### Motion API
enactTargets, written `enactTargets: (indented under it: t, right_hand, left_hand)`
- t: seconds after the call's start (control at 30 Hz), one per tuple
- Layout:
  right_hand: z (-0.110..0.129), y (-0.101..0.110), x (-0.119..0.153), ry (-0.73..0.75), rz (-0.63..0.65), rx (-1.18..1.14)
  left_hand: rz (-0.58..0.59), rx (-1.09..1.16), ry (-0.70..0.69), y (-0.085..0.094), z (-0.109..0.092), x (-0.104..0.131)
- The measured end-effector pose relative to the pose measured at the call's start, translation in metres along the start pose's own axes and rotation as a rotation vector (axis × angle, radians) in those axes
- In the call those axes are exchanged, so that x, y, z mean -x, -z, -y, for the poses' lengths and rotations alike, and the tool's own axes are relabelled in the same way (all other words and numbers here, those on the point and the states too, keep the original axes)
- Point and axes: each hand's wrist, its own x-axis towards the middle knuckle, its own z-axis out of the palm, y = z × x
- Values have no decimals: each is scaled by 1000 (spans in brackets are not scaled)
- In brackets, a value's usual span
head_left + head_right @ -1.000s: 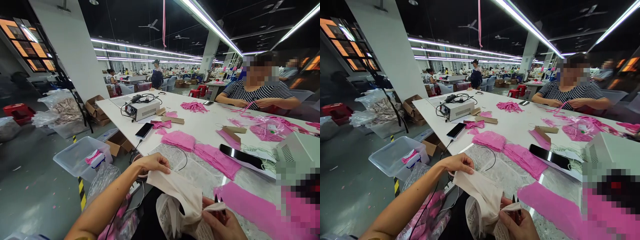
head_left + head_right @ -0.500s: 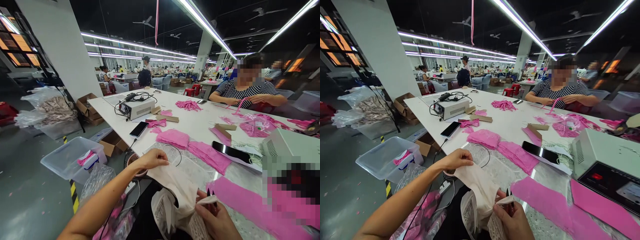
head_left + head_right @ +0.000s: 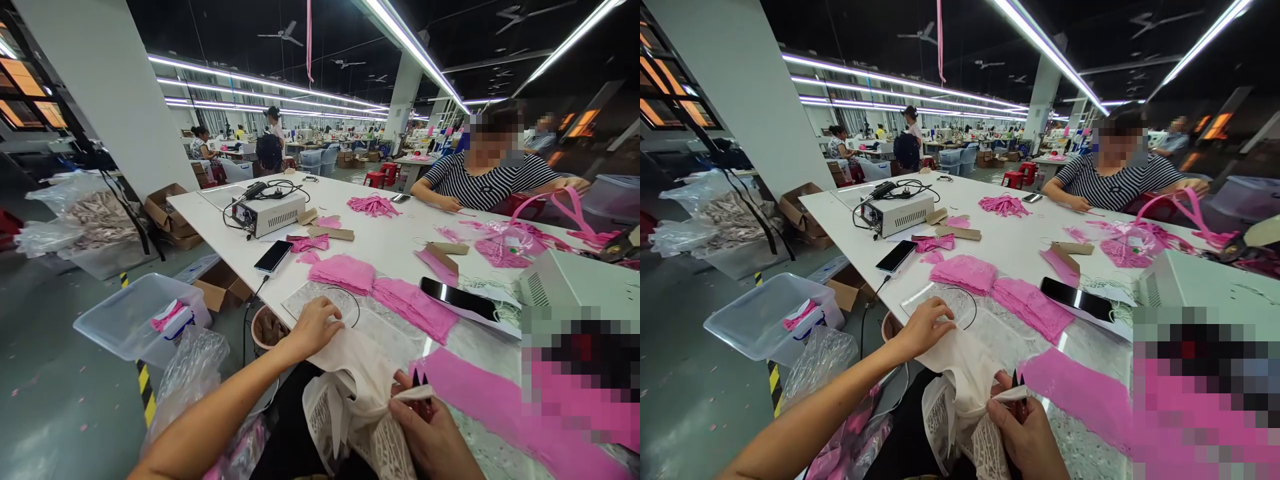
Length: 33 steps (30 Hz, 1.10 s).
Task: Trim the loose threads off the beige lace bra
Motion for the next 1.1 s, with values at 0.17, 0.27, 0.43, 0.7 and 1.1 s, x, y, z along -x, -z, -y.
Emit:
enactTargets:
  t: [0.17,0.27,0.43,0.7,1.1]
  right_hand:
    - [7,-10,5,-62,54,-96]
    - [13,-14,8,-65,127,-107]
    - [18,-14,9,-101,177,-78]
    - [35,-30,26,-67,86,-102]
    - [36,-35,31,-72,161,-110]
  left_hand:
    - [-35,48,-4,-7,-17,36]
    - [145,207,63,-18,-22,67]
    - [207,473,163,-46,-23,96]
    - [-13,607,382,-62,-31,105]
    - [45,625,313,-56,-36,109]
